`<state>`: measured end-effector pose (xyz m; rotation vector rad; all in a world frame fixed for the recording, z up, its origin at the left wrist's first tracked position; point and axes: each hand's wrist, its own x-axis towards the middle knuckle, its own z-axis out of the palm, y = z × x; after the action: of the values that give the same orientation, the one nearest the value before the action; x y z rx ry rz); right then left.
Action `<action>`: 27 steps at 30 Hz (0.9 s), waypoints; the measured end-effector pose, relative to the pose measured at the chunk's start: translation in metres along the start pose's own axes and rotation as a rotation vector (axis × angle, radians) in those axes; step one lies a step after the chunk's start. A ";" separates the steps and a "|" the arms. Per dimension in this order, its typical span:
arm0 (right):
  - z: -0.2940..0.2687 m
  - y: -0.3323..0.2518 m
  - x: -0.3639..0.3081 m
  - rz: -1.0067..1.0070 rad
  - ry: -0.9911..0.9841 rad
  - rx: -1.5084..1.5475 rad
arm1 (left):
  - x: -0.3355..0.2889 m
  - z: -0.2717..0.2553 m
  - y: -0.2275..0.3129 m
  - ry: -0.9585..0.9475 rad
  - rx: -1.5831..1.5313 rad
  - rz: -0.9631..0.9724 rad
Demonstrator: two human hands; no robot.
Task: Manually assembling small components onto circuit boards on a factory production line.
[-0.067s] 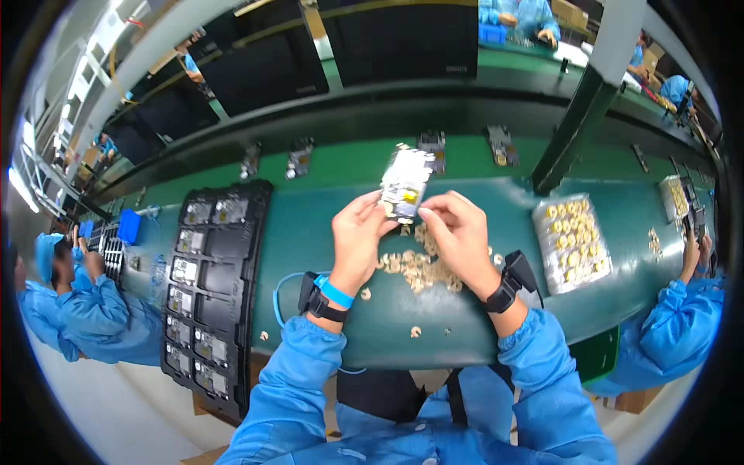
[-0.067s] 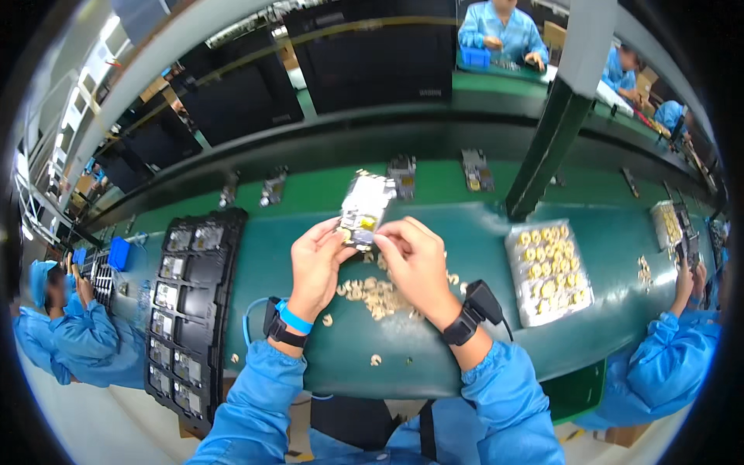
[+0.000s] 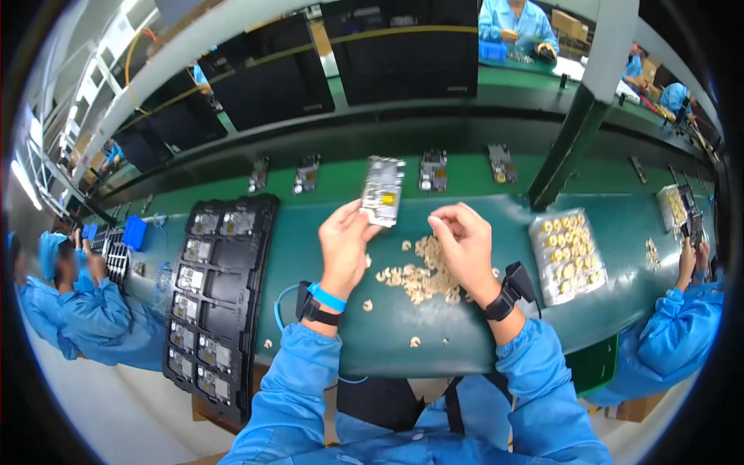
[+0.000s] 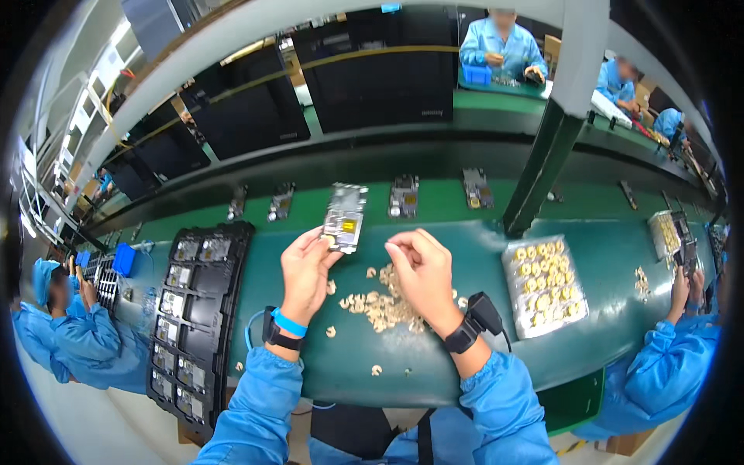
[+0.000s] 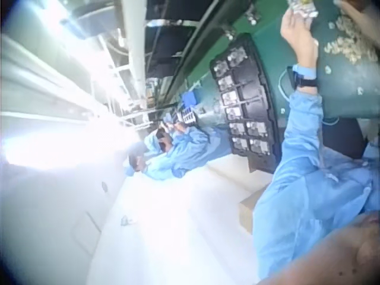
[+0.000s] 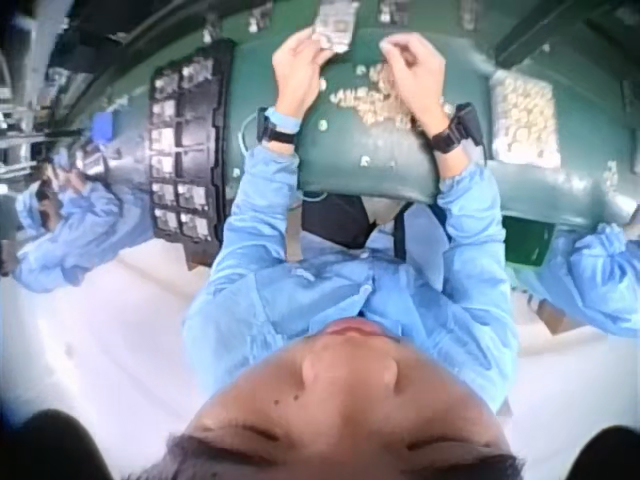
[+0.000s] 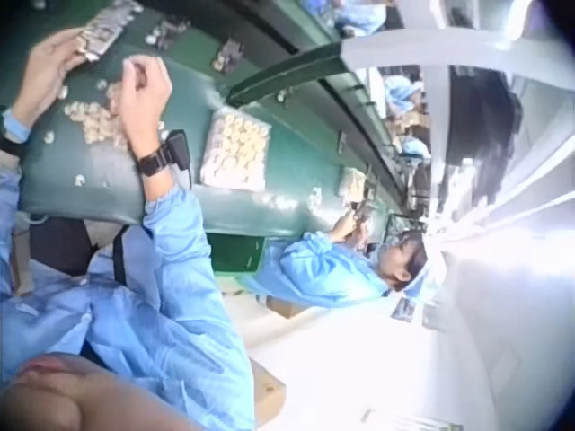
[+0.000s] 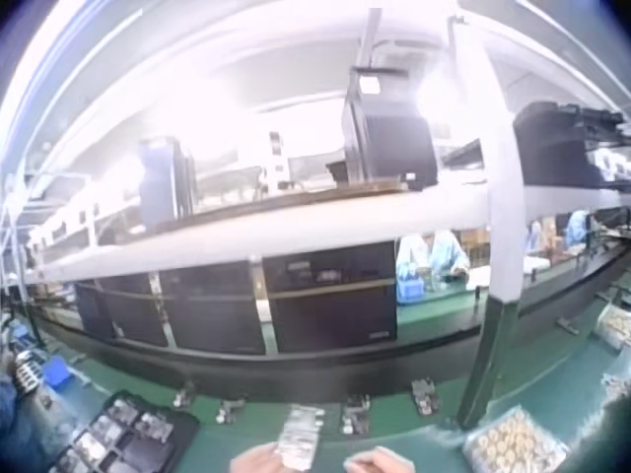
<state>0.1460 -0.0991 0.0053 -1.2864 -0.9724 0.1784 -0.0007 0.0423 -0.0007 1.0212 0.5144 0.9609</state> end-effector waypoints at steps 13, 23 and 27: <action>-0.004 -0.012 -0.007 -0.105 -0.216 -0.167 | 0.146 -0.033 -0.040 0.226 0.238 -0.052; -0.187 -0.086 -0.022 0.094 0.101 -0.546 | 0.150 -0.033 -0.024 0.092 1.293 0.267; -0.252 -0.087 -0.040 0.186 0.019 -0.905 | 0.112 0.013 -0.009 0.144 1.444 0.246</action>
<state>0.2615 -0.3339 0.0693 -2.2020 -0.9421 -0.1596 0.0695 0.1308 0.0042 2.3395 1.2964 0.8011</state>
